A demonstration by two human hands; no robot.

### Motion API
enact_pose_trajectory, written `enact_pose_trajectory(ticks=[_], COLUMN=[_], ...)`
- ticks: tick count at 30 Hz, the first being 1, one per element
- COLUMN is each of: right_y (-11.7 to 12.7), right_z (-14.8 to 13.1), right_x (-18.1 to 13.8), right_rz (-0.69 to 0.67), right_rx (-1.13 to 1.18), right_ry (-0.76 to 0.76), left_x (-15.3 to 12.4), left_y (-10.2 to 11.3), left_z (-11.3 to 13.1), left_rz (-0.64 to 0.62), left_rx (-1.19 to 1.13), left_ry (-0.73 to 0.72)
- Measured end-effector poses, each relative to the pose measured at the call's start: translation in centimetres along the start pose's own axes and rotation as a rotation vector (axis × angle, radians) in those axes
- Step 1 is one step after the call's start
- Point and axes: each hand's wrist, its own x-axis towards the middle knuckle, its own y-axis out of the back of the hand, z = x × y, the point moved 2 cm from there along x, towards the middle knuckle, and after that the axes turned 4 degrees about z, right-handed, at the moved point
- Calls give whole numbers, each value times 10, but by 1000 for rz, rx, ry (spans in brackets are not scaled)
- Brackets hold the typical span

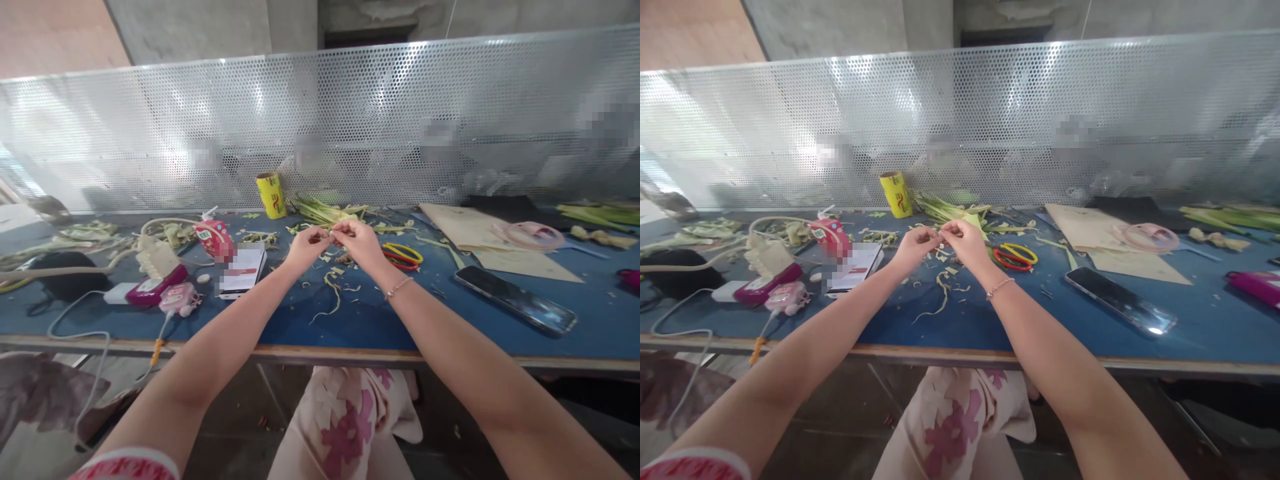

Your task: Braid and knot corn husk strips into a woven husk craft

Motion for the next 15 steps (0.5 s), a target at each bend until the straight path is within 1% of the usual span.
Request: enact_pose_trajectory(ticks=[11, 13, 15], right_y=[3, 3, 3], right_z=[5, 9, 14], right_x=[5, 6, 7], right_rz=[-11, 7, 34], right_rx=[-20, -14, 17], right_ry=[7, -18, -91], left_x=[-3, -3, -3], left_y=[1, 2, 4], left_z=[2, 2, 2], left_rz=[22, 54, 99], left_rx=[9, -4, -11], left_ry=[15, 15, 16])
